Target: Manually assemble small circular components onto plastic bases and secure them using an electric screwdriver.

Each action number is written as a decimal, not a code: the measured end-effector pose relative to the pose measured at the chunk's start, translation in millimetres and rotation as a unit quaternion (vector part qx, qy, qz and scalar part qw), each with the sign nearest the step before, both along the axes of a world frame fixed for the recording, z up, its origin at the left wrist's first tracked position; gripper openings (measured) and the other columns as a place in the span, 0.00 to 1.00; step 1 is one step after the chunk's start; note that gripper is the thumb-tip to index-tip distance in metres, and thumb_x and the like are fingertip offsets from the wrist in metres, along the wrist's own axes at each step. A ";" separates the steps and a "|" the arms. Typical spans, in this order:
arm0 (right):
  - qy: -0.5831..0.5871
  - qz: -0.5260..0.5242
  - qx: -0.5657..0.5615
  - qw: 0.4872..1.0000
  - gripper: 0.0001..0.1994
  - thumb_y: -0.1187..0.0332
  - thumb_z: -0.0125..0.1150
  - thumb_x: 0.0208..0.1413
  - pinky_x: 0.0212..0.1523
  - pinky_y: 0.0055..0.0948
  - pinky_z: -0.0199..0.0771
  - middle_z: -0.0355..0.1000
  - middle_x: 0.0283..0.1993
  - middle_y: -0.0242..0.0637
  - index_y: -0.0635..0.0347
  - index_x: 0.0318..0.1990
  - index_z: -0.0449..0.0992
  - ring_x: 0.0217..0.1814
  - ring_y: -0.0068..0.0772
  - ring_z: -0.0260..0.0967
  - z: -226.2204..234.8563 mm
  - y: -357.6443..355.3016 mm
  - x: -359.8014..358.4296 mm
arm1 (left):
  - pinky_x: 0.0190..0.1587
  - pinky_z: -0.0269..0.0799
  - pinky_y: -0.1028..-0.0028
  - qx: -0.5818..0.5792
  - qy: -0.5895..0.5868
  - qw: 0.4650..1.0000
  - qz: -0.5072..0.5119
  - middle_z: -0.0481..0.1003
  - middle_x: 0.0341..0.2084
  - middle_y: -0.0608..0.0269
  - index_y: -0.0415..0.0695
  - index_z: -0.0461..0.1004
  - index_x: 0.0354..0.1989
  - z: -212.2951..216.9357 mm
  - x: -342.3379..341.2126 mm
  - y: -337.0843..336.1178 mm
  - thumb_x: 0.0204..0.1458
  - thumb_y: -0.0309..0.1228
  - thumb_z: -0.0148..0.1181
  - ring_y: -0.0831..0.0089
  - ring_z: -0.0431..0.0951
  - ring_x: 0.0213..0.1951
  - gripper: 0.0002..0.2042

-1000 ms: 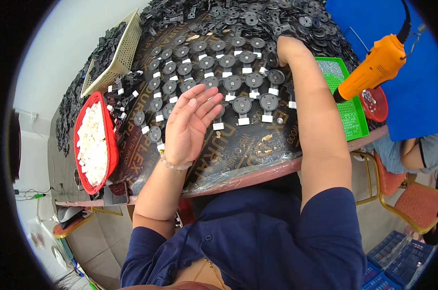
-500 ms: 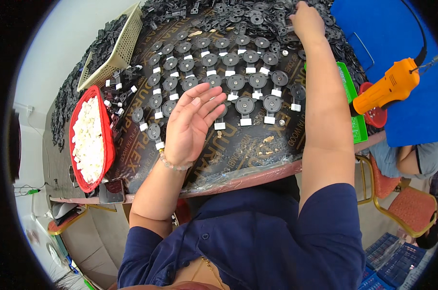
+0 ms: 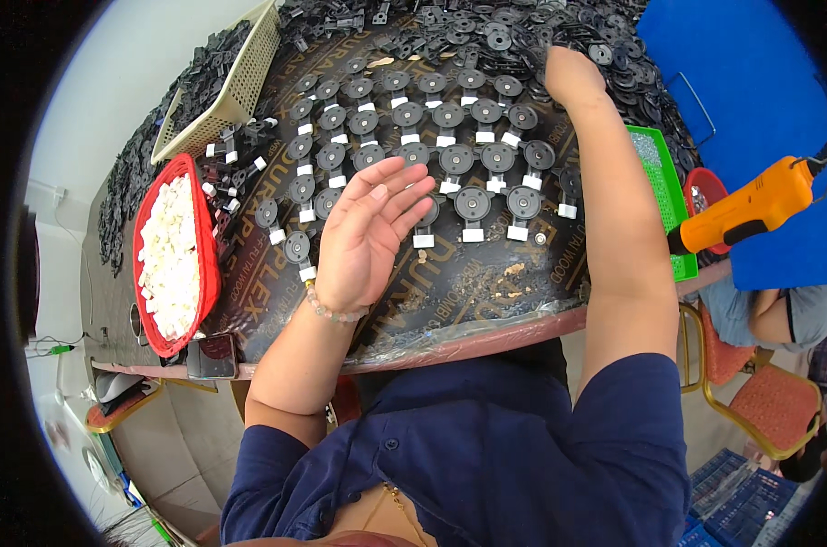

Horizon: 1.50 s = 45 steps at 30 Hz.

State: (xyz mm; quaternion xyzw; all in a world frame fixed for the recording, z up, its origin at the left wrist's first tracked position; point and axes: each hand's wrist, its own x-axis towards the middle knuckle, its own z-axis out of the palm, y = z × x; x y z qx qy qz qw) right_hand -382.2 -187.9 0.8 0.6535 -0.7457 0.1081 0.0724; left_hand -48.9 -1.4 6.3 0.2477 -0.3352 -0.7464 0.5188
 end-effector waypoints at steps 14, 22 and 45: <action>-0.029 0.123 0.160 0.979 0.14 0.68 0.76 0.39 0.41 0.38 0.77 0.80 0.32 0.47 0.64 0.35 0.82 0.37 0.44 0.79 31.3 42.9 50.1 | 0.63 0.69 0.60 0.006 0.028 1.000 0.000 0.73 0.56 0.48 0.38 0.67 0.60 0.1 2.7 -0.9 0.65 0.29 0.51 0.60 0.73 0.59 0.17; -0.196 0.265 0.020 0.944 0.14 0.61 0.70 0.48 0.44 0.39 0.77 0.80 0.35 0.46 0.61 0.38 0.82 0.41 0.48 0.79 64.4 -31.4 196.7 | 0.54 0.73 0.70 -0.001 0.033 0.999 0.015 0.75 0.51 0.57 0.40 0.69 0.58 -6.5 9.1 -5.0 0.65 0.29 0.53 0.70 0.76 0.51 0.15; -0.298 0.422 0.272 0.812 0.23 0.79 0.72 0.41 0.35 0.26 0.74 0.76 0.37 0.34 0.66 0.49 0.76 0.32 0.23 0.72 90.0 -172.8 294.3 | 0.52 0.69 0.67 0.091 0.162 0.955 0.232 0.66 0.56 0.54 0.42 0.57 0.66 6.3 32.5 -27.5 0.67 0.36 0.47 0.68 0.70 0.52 0.22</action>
